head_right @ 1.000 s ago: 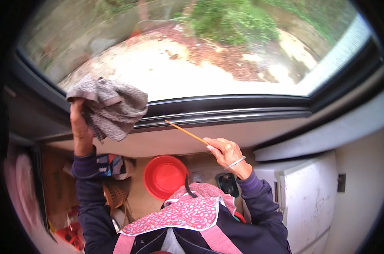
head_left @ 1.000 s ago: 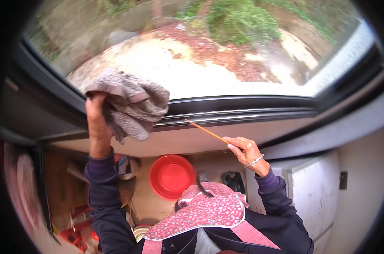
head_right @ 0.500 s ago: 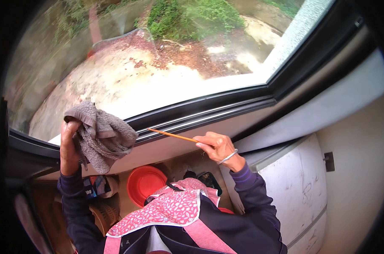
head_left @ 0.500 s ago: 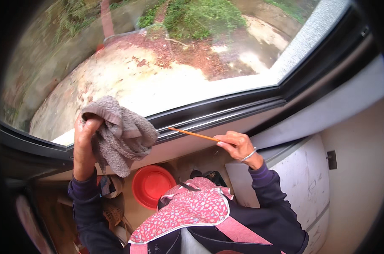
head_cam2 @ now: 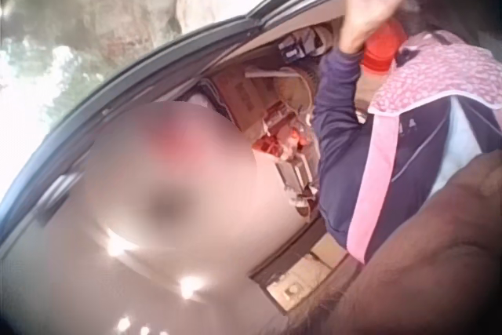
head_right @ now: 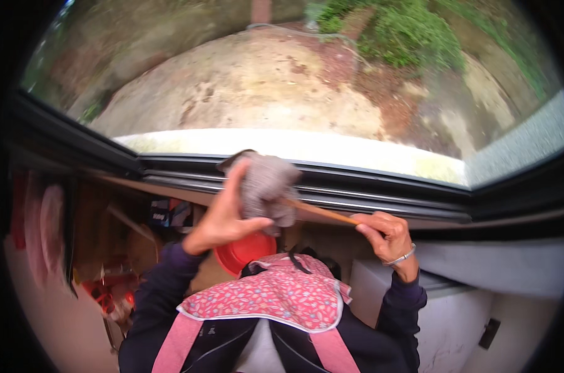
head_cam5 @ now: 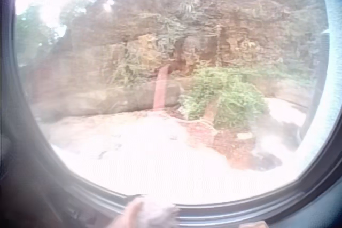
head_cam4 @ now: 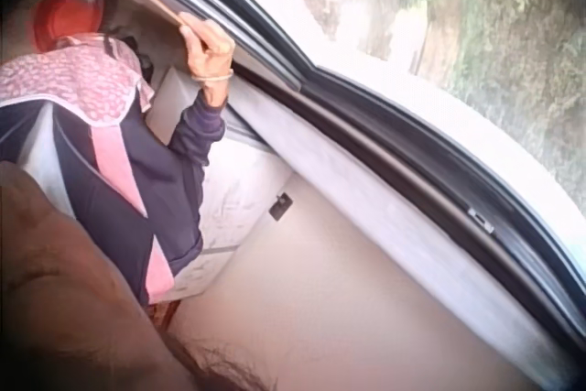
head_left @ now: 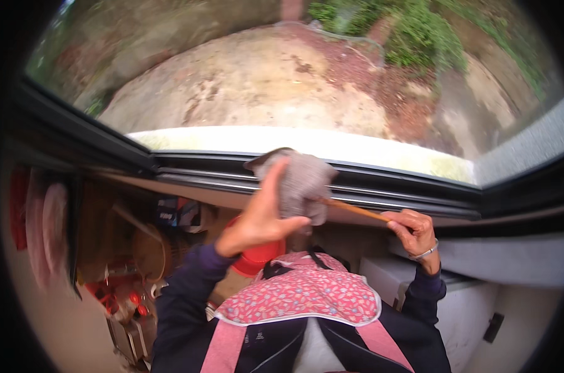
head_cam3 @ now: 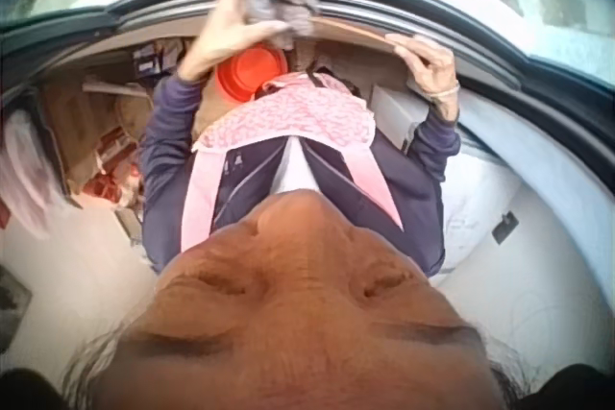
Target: The person cleans the window frame using a cloth and a thin stick. They wipe the frame with the cloth and use the stick to reach into crevices, repeating the process along the frame.
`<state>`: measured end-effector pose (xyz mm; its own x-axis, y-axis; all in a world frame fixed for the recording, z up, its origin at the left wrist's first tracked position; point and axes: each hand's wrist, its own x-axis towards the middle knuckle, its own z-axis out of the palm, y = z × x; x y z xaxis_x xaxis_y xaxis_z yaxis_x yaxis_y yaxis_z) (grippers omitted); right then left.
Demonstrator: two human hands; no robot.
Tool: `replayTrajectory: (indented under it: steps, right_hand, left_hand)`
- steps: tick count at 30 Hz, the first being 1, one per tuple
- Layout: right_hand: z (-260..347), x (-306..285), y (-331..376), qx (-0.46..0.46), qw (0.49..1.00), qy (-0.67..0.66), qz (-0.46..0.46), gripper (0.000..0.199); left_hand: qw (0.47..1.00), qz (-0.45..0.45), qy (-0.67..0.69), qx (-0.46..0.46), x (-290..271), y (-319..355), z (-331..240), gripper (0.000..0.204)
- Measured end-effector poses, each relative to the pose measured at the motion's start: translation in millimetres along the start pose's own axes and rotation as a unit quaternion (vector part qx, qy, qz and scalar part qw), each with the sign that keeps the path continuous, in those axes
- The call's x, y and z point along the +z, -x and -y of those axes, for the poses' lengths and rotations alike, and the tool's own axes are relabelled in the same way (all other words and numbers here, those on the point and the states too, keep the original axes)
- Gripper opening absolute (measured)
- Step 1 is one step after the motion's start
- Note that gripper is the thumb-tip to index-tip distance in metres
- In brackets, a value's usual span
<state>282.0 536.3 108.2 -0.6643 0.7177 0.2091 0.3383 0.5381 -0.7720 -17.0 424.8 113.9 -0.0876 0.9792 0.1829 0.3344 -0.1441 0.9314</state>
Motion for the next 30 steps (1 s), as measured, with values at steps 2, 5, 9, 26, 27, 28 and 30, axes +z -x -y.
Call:
replayTrajectory:
  steps: [2,5,9,26,27,28,30]
  right_hand:
    - [-2,13,4,0.044,0.995,0.041,-0.077,0.014]
    - [-16,12,25,0.099,0.98,0.083,-0.155,0.011]
    - [-45,14,52,0.228,0.964,0.044,-0.133,0.012]
    - [-15,11,68,0.177,0.961,-0.022,-0.211,0.018]
    - [-4,11,64,0.183,0.96,-0.035,-0.209,0.02]
    - [-1,13,58,0.142,0.971,-0.027,-0.19,0.021]
    - [10,21,41,0.058,0.987,-0.011,-0.149,0.024]
  left_hand:
    - [0.995,0.006,-0.097,0.0,10,0,-1,0.087]
    - [0.997,-0.012,-0.061,-0.039,13,3,-4,0.082]
    - [0.971,-0.163,0.176,0.009,6,23,19,0.074]
    - [0.946,-0.262,-0.185,0.041,19,26,40,0.092]
    - [0.947,-0.248,-0.196,0.048,15,28,37,0.092]
    - [0.933,-0.238,-0.266,0.04,15,30,33,0.092]
    - [0.935,-0.234,-0.263,0.054,9,30,42,0.091]
